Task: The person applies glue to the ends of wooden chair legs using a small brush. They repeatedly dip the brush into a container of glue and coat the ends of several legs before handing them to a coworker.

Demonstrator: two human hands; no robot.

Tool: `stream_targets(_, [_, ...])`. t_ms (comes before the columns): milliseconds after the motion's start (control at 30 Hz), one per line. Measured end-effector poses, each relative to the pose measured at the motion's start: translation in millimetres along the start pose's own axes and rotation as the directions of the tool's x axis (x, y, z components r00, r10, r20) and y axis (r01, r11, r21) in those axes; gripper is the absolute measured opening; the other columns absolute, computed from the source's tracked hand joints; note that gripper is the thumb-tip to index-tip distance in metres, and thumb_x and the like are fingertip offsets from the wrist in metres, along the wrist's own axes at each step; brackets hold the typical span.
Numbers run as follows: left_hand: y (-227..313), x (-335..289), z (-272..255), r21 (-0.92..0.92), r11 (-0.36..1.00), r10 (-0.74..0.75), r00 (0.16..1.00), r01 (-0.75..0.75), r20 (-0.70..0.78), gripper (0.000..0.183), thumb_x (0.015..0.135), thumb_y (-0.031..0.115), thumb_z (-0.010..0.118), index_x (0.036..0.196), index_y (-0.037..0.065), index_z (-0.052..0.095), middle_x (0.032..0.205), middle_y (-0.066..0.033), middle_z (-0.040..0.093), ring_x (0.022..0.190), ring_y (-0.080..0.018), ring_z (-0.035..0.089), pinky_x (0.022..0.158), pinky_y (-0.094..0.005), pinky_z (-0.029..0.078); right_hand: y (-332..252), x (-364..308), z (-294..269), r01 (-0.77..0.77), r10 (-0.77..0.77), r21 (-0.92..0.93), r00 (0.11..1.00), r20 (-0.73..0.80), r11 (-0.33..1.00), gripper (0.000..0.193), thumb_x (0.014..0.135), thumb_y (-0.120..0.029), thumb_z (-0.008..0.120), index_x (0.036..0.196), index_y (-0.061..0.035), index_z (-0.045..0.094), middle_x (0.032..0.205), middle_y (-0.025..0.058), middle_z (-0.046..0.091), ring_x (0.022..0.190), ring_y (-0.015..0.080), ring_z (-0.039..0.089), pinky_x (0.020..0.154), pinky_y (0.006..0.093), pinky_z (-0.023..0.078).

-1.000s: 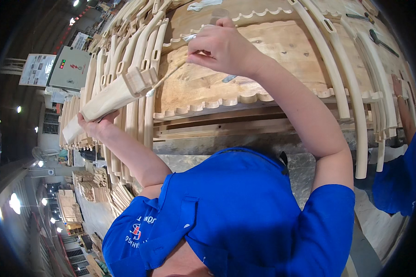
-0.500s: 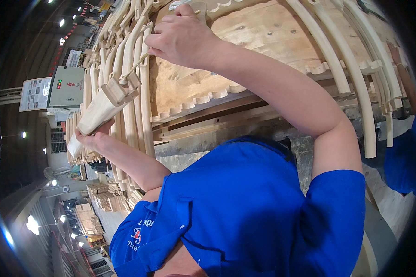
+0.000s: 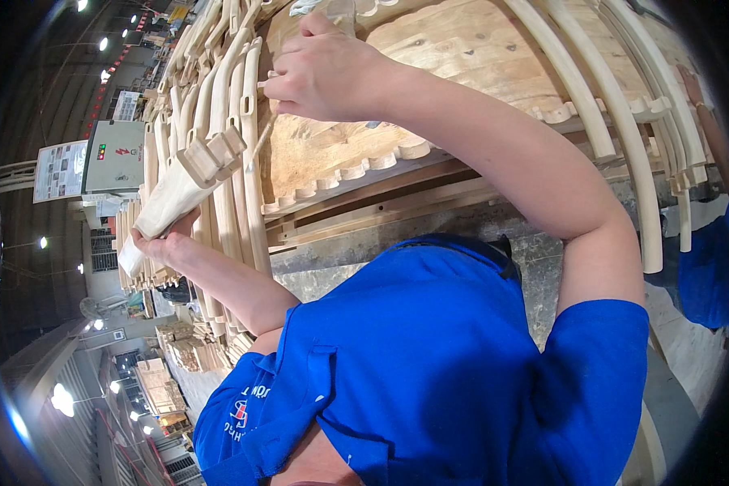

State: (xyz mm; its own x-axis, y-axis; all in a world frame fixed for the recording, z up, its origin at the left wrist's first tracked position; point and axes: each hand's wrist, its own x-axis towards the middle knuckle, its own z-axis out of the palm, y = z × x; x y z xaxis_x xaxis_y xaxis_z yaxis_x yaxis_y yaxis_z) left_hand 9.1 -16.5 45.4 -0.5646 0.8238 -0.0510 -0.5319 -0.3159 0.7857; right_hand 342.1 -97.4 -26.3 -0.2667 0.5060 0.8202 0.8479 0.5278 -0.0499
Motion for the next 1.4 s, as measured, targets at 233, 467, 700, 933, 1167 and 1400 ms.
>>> stream_targets(233, [2.6, 0.1, -1.3, -0.070, 0.997, 0.027, 0.999, -0.026, 0.017, 0.066, 0.067, 0.043, 0.057, 0.125, 0.013, 0.047, 0.131, -0.0173, 0.044, 0.122, -0.0456, 0.037, 0.084, -0.0754, 0.027, 19.6, 0.7, -11.2, -0.079, 0.073, -0.087, 0.995, -0.071, 0.993, 0.018, 0.080, -0.028, 0.062, 0.071, -0.0136, 0.056, 0.073, 0.0029, 0.058, 0.075, 0.0217, 0.057, 0.076, 0.0434, 0.031])
stream_targets(467, [2.8, 0.8, -2.3, -0.054, 0.999, -0.003, 0.998, 0.007, 0.061, 0.063, 0.065, 0.041, 0.058, 0.122, 0.015, 0.049, 0.132, -0.0159, 0.044, 0.123, -0.0451, 0.037, 0.084, -0.0748, 0.026, 12.0, 10.8, 1.1, -0.148, 0.137, -0.071, 0.979, -0.149, 0.986, 0.014, 0.082, -0.027, 0.059, 0.074, -0.0150, 0.057, 0.072, 0.0036, 0.057, 0.074, 0.0206, 0.057, 0.075, 0.0439, 0.032])
stream_targets(700, [-0.5, -12.3, 3.1, -0.003, 1.000, -0.031, 0.999, 0.031, 0.033, 0.066, 0.066, 0.042, 0.055, 0.125, 0.014, 0.048, 0.135, -0.0169, 0.042, 0.123, -0.0458, 0.037, 0.085, -0.0772, 0.026, -3.5, 2.3, 15.0, -0.179, 0.160, -0.141, 0.977, -0.137, 0.974, 0.014, 0.084, -0.028, 0.061, 0.078, -0.0152, 0.058, 0.070, 0.0001, 0.056, 0.076, 0.0166, 0.056, 0.078, 0.0392, 0.031])
stream_targets(933, [-3.1, -4.3, -0.8, -0.045, 0.998, 0.056, 0.997, -0.054, 0.059, 0.068, 0.068, 0.043, 0.055, 0.128, 0.011, 0.045, 0.134, -0.0183, 0.044, 0.123, -0.0459, 0.038, 0.088, -0.0793, 0.024, -10.9, -10.2, 18.2, -0.176, 0.168, -0.066, 0.979, -0.115, 0.982, 0.014, 0.085, -0.027, 0.062, 0.080, -0.0143, 0.058, 0.068, -0.0007, 0.054, 0.072, 0.0154, 0.056, 0.078, 0.0363, 0.031])
stream_targets(1167, [-4.1, 19.5, -23.6, -0.471, 0.863, 0.228, 0.688, 0.185, 0.689, 0.066, 0.068, 0.041, 0.059, 0.125, 0.010, 0.048, 0.129, -0.0173, 0.047, 0.123, -0.0386, 0.042, 0.105, -0.0594, 0.029, -3.3, -23.2, 0.7, -0.205, 0.206, -0.018, 0.973, 0.102, 0.979, 0.018, 0.087, -0.030, 0.058, 0.080, -0.0136, 0.061, 0.070, 0.0016, 0.059, 0.073, 0.0190, 0.057, 0.077, 0.0370, 0.035])
stream_targets(1400, [-0.1, 4.2, -5.8, -0.552, 0.784, 0.463, 0.326, 0.283, 0.824, 0.091, 0.049, 0.039, 0.088, 0.123, 0.007, 0.045, 0.108, -0.0076, 0.054, 0.101, -0.0273, 0.049, 0.095, -0.0432, 0.038, -24.2, -13.4, -60.9, -0.499, 0.455, 0.284, 0.866, 0.207, 0.819, 0.025, 0.088, -0.031, 0.056, 0.078, -0.0090, 0.062, 0.063, 0.0100, 0.058, 0.064, 0.0292, 0.057, 0.057, 0.0396, 0.042])
